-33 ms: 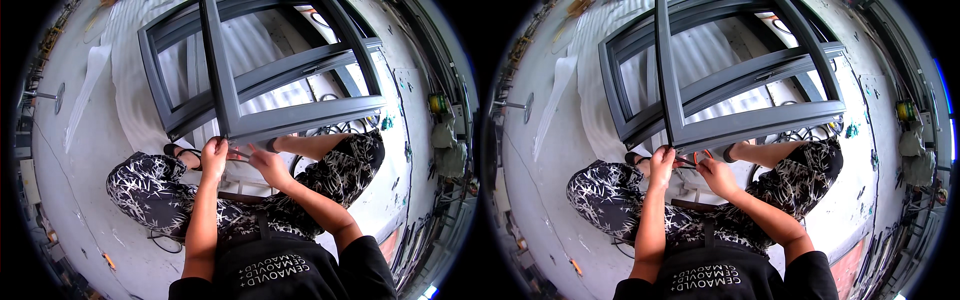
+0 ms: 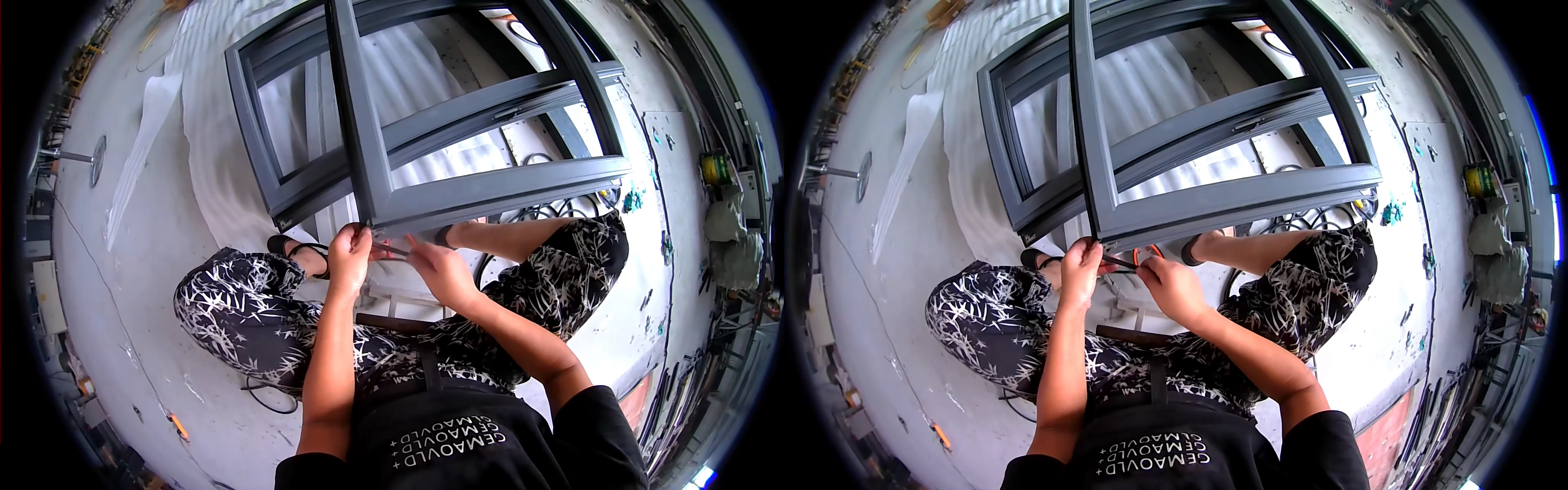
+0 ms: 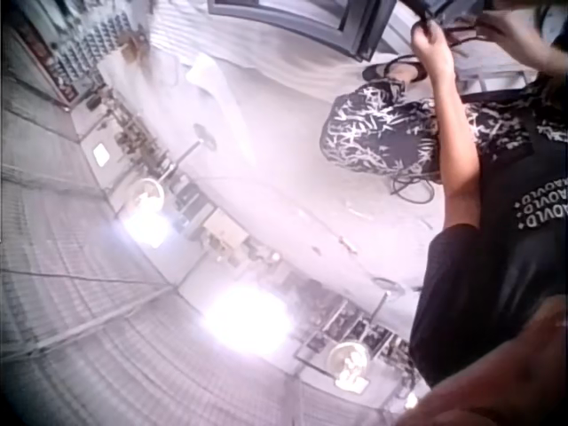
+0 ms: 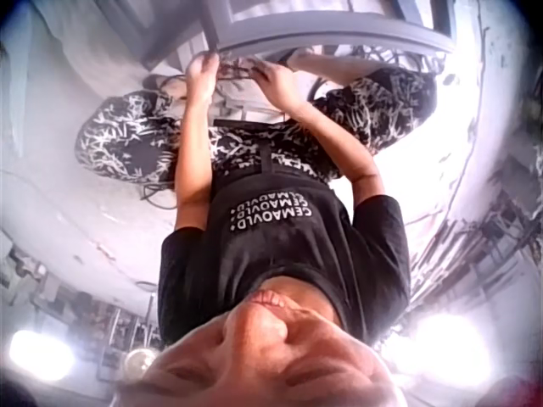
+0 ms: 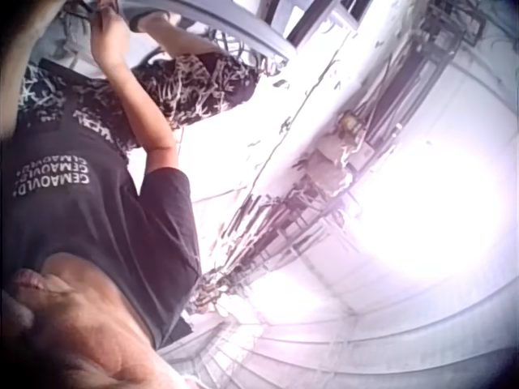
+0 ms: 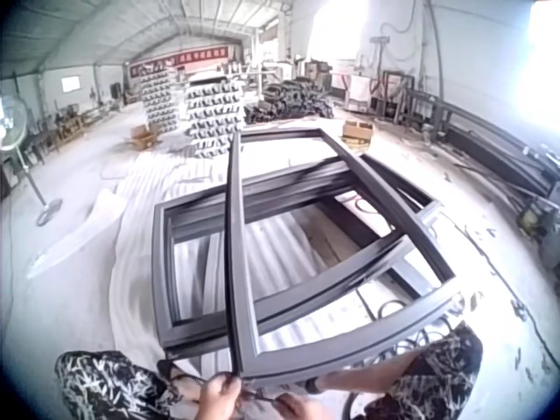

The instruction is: The person cuts a rubber sealing strip using pliers and installs it into the frame groove by hand. They then trim the excess rubber strip with the pliers and press the seal securely along the frame.

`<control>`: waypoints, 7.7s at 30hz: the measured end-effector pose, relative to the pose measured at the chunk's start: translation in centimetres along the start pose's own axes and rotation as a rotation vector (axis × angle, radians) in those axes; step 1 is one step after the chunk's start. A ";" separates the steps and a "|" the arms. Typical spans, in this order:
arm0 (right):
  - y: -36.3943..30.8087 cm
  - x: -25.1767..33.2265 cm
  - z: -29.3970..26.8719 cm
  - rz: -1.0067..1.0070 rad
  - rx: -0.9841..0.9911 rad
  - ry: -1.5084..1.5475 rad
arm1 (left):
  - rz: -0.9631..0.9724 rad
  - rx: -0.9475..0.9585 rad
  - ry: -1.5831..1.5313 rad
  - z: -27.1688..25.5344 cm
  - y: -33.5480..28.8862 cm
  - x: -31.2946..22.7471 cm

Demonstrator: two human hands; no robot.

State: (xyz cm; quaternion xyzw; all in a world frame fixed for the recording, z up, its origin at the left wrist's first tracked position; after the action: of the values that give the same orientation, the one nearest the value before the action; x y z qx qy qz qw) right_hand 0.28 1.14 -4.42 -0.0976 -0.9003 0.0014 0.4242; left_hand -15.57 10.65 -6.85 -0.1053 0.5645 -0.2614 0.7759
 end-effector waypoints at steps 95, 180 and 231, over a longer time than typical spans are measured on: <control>3.1 3.0 -3.5 -0.528 -0.288 -0.668 | -0.197 -0.047 -0.408 2.1 -2.0 2.7; -4.0 -15.4 -28.3 0.349 0.086 0.298 | 0.110 -0.400 -0.476 -6.1 2.5 -2.2; -3.7 -6.5 -25.9 0.119 0.190 -0.358 | -0.331 0.048 -0.638 14.8 -2.7 5.0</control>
State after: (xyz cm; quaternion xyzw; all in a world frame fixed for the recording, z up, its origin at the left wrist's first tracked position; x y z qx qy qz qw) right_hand 23.47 -5.68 7.46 -0.1082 -0.9497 0.1287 0.2640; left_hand -1.47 3.85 -4.68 -0.2535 0.2629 -0.3506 0.8624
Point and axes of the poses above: each hand's wrist, its own y-axis towards the middle knuckle, its own z-axis out of the palm, x = y × z, the point moved 6 cm from there along y, towards the middle knuckle, and after that the axes turned 15 degrees about -y, right-handed, at the moved point
